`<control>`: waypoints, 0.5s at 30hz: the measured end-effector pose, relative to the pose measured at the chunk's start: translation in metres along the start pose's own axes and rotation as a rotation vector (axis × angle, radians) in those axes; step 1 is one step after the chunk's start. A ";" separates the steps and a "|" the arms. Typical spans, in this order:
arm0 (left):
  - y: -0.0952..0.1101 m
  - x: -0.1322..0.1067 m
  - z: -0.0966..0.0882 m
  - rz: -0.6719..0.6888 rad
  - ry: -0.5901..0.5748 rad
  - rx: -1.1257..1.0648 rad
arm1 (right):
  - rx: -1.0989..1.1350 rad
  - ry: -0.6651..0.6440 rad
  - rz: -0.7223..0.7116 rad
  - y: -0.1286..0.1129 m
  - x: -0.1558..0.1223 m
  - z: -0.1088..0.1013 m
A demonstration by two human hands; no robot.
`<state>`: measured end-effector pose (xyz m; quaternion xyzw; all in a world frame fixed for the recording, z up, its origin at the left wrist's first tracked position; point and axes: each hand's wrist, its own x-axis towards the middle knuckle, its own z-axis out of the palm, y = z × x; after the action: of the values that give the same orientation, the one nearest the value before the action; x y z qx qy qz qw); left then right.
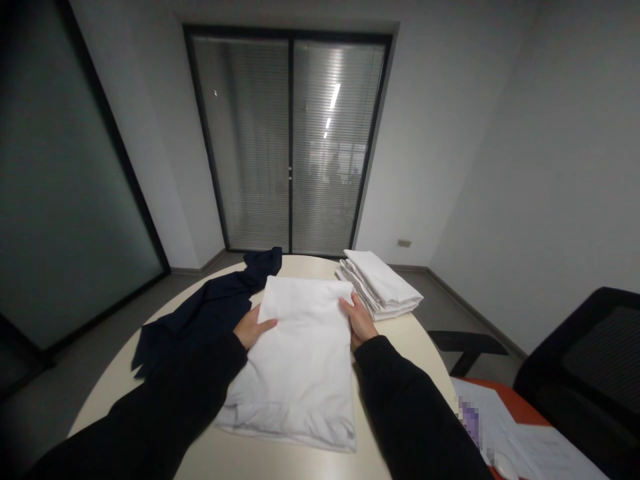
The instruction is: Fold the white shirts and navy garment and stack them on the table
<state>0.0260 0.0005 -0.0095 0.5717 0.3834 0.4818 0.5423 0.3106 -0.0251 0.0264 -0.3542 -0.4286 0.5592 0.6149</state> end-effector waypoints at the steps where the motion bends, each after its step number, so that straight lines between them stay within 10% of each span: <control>1: 0.001 -0.001 0.002 0.019 0.039 -0.007 | -0.013 -0.035 0.043 0.001 -0.002 -0.001; 7: 0.001 0.000 0.002 -0.001 0.109 -0.101 | -0.125 -0.313 0.271 0.014 -0.007 -0.010; 15: 0.014 -0.007 -0.006 -0.106 -0.130 -0.367 | -0.172 -0.277 0.172 0.009 -0.006 -0.017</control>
<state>0.0170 -0.0067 0.0031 0.4722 0.2826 0.4764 0.6857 0.3224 -0.0292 0.0108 -0.3605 -0.5235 0.6144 0.4675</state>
